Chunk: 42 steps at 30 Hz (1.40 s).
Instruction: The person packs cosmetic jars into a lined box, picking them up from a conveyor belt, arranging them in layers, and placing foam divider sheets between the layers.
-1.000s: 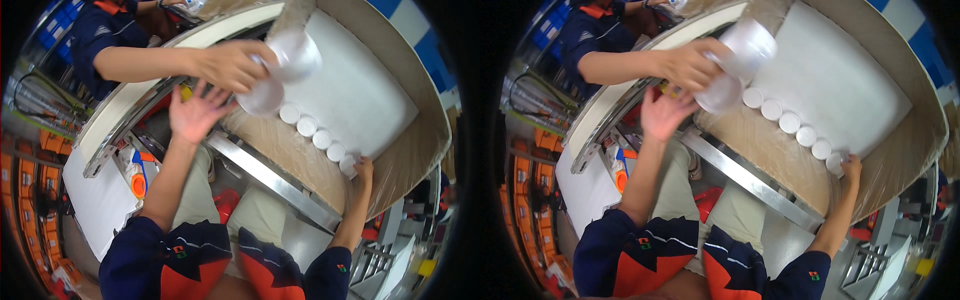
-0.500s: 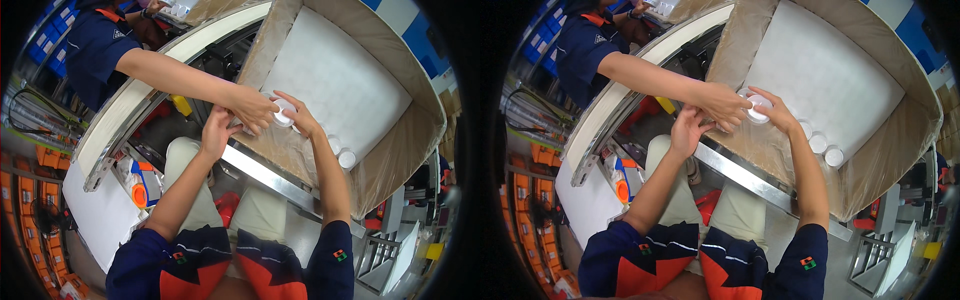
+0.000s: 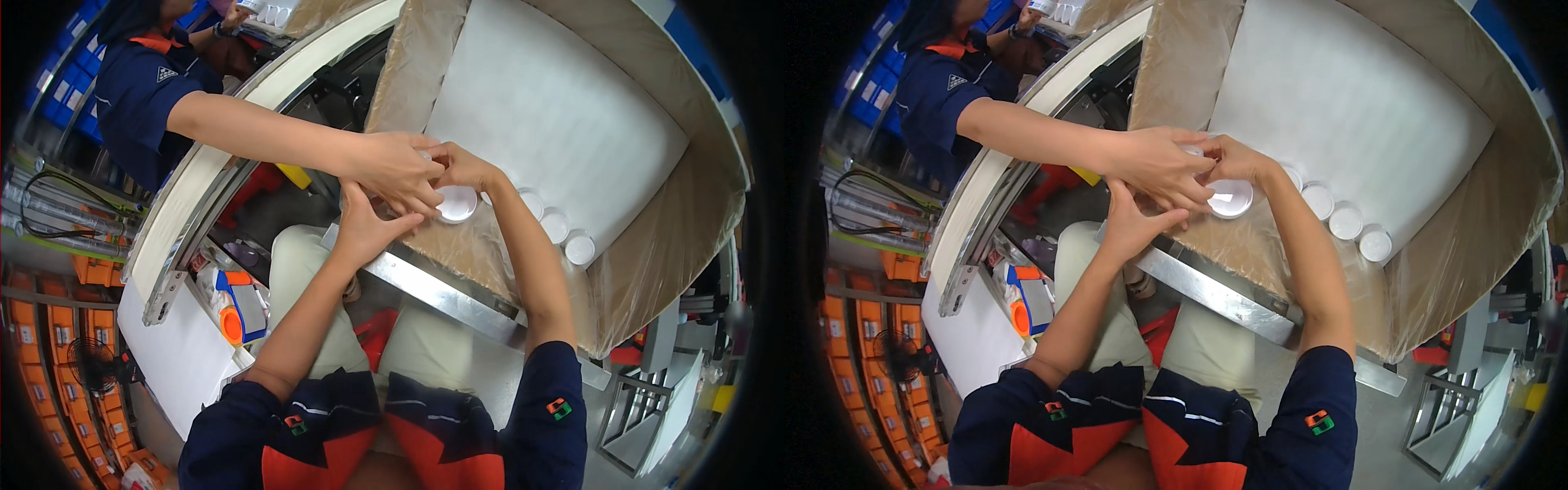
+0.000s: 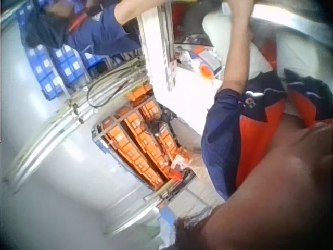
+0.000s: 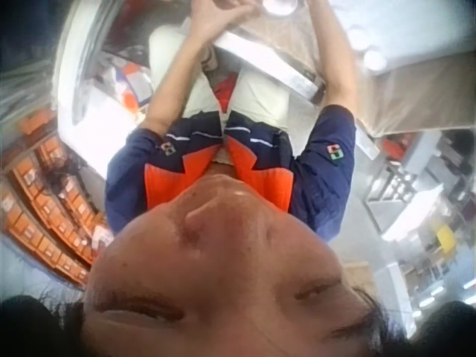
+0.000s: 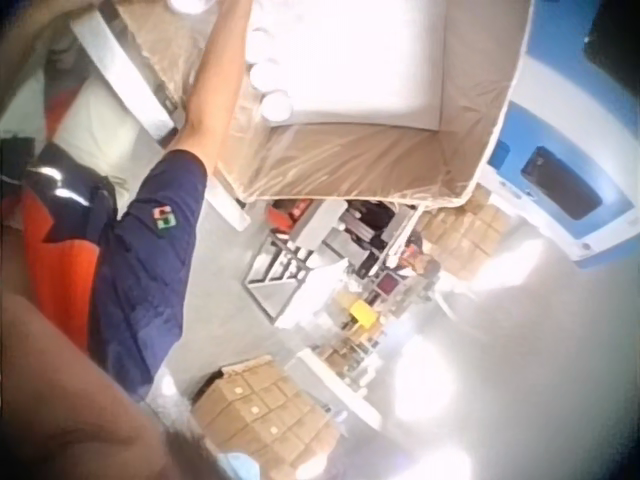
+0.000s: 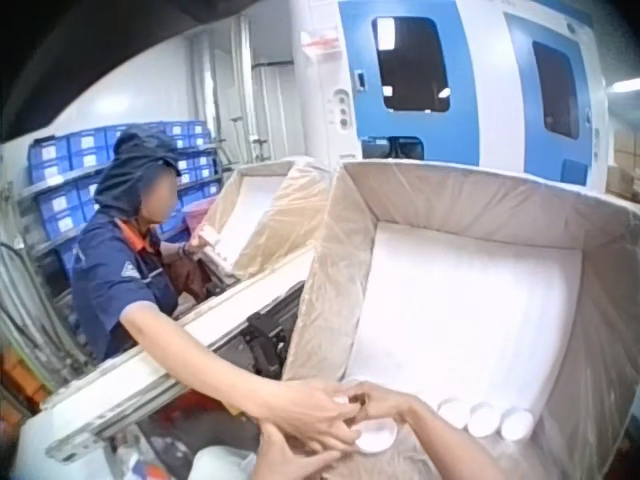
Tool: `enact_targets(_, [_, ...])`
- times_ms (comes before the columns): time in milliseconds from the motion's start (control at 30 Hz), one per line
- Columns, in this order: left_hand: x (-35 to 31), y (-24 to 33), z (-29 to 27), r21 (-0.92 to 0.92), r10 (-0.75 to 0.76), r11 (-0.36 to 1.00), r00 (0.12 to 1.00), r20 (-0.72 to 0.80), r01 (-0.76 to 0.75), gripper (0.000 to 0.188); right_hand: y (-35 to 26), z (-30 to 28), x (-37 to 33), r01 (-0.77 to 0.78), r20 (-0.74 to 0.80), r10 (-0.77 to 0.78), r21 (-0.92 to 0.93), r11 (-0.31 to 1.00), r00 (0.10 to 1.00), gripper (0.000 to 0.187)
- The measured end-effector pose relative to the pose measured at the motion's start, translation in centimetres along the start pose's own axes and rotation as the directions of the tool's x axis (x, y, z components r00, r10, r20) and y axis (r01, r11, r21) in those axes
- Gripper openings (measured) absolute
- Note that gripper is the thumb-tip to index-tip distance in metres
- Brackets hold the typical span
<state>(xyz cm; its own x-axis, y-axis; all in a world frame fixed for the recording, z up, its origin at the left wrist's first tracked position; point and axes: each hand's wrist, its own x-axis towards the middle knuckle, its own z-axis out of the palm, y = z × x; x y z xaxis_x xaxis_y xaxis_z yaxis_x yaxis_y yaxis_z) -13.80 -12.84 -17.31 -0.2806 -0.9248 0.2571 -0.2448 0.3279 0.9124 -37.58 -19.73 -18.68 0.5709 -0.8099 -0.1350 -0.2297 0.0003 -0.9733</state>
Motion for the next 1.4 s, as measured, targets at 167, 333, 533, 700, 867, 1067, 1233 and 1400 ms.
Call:
enact_targets(167, [-0.1,-1.1,-0.4,-0.203,0.040,0.979,0.998,0.049,-0.029,0.095,-1.2,2.0,-0.3,0.157,-0.120,-0.160,-0.037,0.987,0.980,0.033])
enact_targets(333, [-0.7,-1.0,-0.9,-0.585,-0.009,0.810,0.999,0.053,0.039,0.081,-2.4,2.4,-2.3,0.173,-0.191,-0.226,-0.256,0.951,0.955,0.042])
enact_targets(533, [-2.3,-0.6,0.1,-0.577,-0.199,0.807,0.978,-0.064,0.127,0.075,-4.3,3.7,-7.7,0.112,-0.226,-0.213,-0.388,0.915,0.951,0.047])
enact_targets(700, [-3.3,3.0,2.4,0.093,0.172,0.982,0.977,-0.124,-0.161,0.065,-3.4,5.4,-12.1,0.257,-0.267,-0.548,-0.668,0.698,0.793,0.056])
enact_targets(867, [-1.6,5.2,5.7,-0.420,-0.107,0.850,0.884,0.456,0.319,0.073,-4.9,6.8,-16.2,-0.029,-0.438,-0.381,-0.686,0.727,0.814,0.087])
enact_targets(1067, [3.1,7.8,12.8,-0.351,0.309,0.922,0.857,0.412,-0.164,0.083,-1.8,5.0,-25.8,-0.375,-0.765,-0.162,-0.474,0.797,0.623,0.068])
enact_targets(1233, [9.2,6.4,25.1,-0.168,0.492,0.868,0.760,0.425,-0.468,0.080,-0.4,3.8,-30.5,-0.036,-0.922,-0.354,-0.363,0.931,0.154,0.039])
enact_targets(1400, [7.6,6.3,36.4,-0.200,0.564,0.814,0.660,0.496,-0.546,0.072,-1.0,2.7,-30.5,0.134,-0.916,-0.294,-0.339,0.931,-0.274,0.034])
